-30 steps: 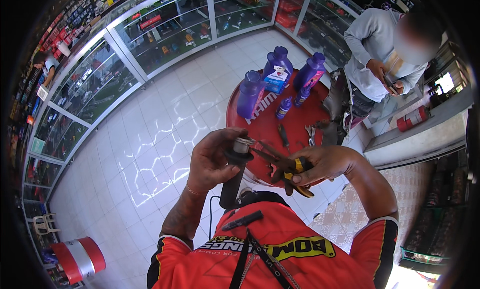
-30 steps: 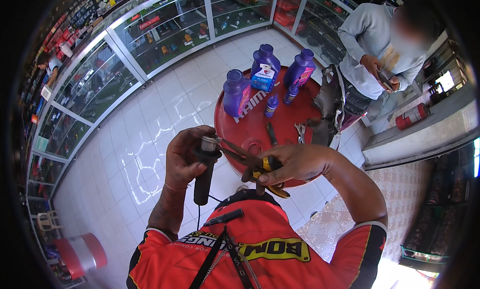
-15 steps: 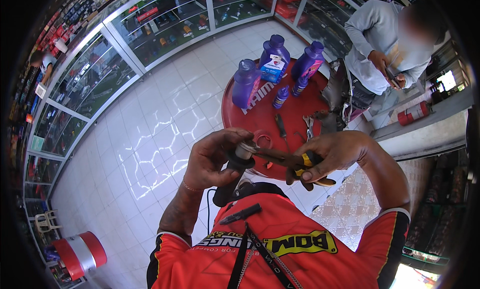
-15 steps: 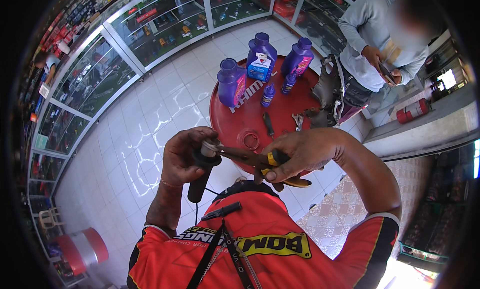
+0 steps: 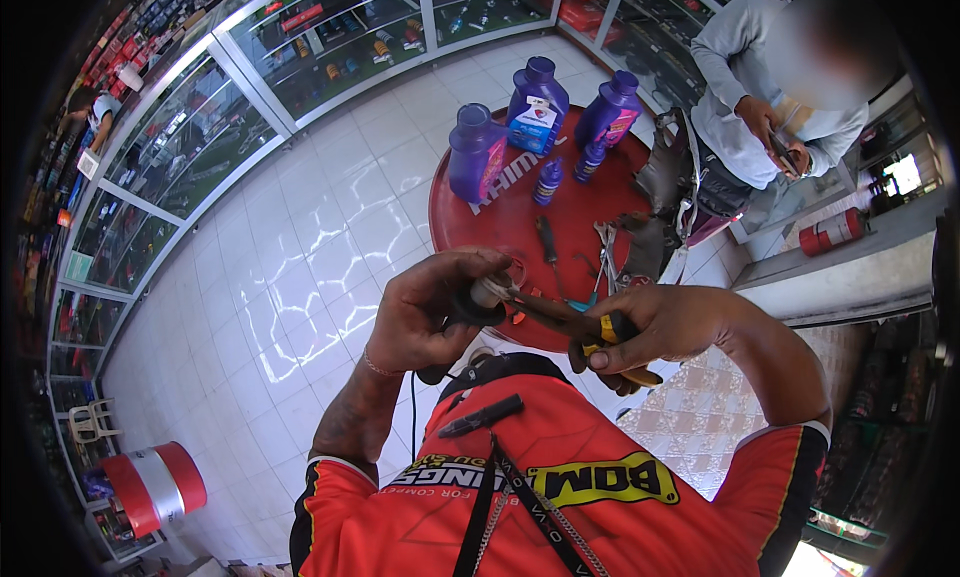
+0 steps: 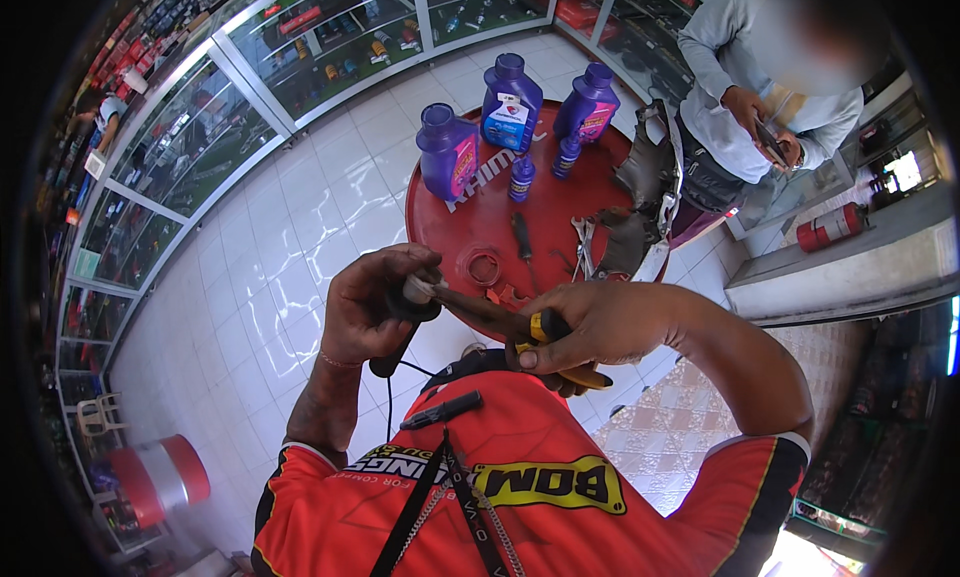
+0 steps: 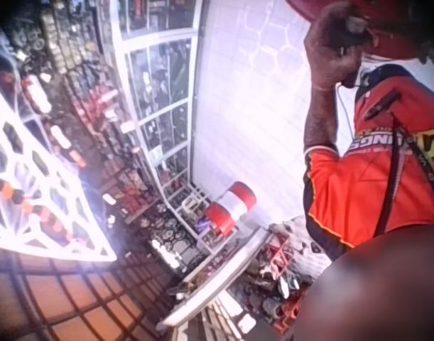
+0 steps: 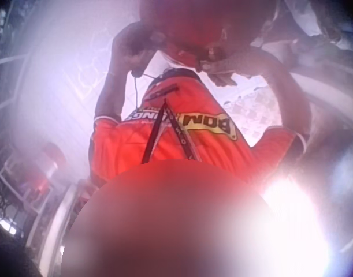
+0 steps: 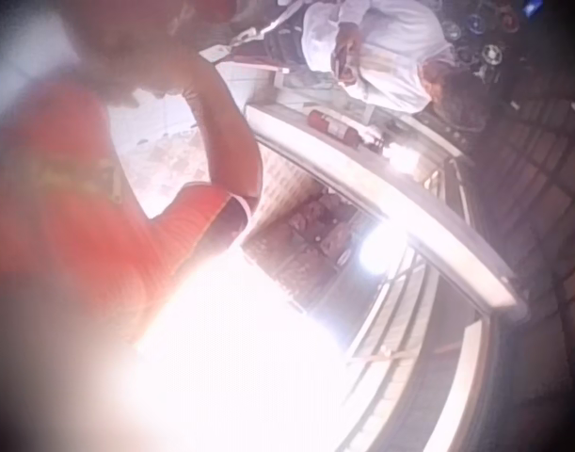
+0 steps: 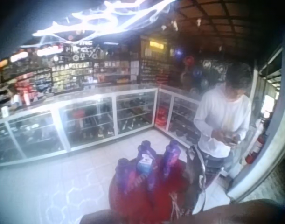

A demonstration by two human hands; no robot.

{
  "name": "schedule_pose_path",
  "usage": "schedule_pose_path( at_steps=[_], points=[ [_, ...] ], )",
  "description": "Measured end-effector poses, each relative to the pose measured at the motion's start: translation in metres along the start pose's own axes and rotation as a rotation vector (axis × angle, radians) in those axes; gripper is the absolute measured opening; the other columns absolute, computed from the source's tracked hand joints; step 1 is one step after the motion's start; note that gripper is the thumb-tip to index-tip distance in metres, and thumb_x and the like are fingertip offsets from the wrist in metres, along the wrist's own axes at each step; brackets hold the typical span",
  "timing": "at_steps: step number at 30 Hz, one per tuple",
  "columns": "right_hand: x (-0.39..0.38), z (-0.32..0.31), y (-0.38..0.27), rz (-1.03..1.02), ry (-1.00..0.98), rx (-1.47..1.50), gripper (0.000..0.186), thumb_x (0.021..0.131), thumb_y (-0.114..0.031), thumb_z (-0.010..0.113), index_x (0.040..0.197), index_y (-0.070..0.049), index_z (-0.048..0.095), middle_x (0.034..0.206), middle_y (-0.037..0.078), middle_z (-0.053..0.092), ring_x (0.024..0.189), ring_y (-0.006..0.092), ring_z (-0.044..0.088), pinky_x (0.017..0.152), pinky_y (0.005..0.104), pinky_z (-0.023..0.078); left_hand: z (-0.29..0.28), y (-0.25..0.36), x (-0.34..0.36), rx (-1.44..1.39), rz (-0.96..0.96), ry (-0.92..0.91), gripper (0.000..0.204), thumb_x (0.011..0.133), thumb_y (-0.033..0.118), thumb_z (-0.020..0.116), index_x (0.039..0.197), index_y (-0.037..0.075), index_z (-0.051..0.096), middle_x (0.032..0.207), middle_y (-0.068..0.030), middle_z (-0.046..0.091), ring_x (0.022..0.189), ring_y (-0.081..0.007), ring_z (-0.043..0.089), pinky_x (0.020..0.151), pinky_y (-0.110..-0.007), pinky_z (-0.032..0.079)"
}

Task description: The person uses pliers to repeatedly scrape and adjust a small cylindrical metal part held in the left hand. The person rotates the part and continues scraping its interior and edges over a red barrel work surface.

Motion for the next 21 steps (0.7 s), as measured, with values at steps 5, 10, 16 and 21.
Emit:
schedule_pose_path(
  at_steps=[5,10,16,21],
  points=[
    [-0.011,0.002,0.018,-0.005,0.093,-0.066,0.034,0.104,-0.039,0.063,0.109,-0.006,0.058,0.077,0.003,0.067,0.065,0.0133,0.066,0.059,0.0290,0.051,0.017,-0.009,0.000,0.137,0.014,0.000,0.057,0.080,0.006,0.073,0.134,-0.006,0.059,0.135,-0.0236,0.063,0.119,-0.0294,0.066,0.103,-0.044,0.053],
    [-0.011,0.001,0.040,-0.003,0.077,-0.025,0.032,0.104,-0.037,0.062,0.109,-0.005,0.057,0.076,0.004,0.067,0.067,0.0139,0.068,0.060,0.0296,0.052,0.031,-0.019,-0.003,0.293,-0.002,-0.016,0.057,0.081,0.006,0.067,0.136,-0.008,0.060,0.132,-0.0225,0.066,0.115,-0.0275,0.068,0.105,-0.043,0.051],
    [-0.006,0.000,0.059,0.028,0.096,-0.031,0.036,0.102,-0.040,0.065,0.108,-0.005,0.060,0.078,0.003,0.066,0.070,0.0138,0.067,0.061,0.0296,0.053,0.041,-0.028,-0.005,0.372,-0.015,-0.050,0.061,0.073,0.000,0.062,0.134,-0.008,0.062,0.130,-0.0214,0.068,0.111,-0.0263,0.070,0.105,-0.042,0.051],
    [0.002,0.001,0.067,0.023,0.117,-0.062,0.036,0.103,-0.039,0.064,0.104,-0.003,0.061,0.078,0.005,0.069,0.070,0.0149,0.071,0.065,0.0298,0.058,0.041,-0.039,-0.010,0.352,-0.070,-0.036,0.068,0.065,-0.008,0.055,0.132,-0.006,0.063,0.128,-0.0218,0.068,0.109,-0.0251,0.071,0.098,-0.038,0.056]
  ],
)
Point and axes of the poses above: each hand's wrist, its own x-axis towards the middle knuckle, its own z-axis out of the palm, y = z × x, the point moved 7 cm from there along x, towards the middle knuckle
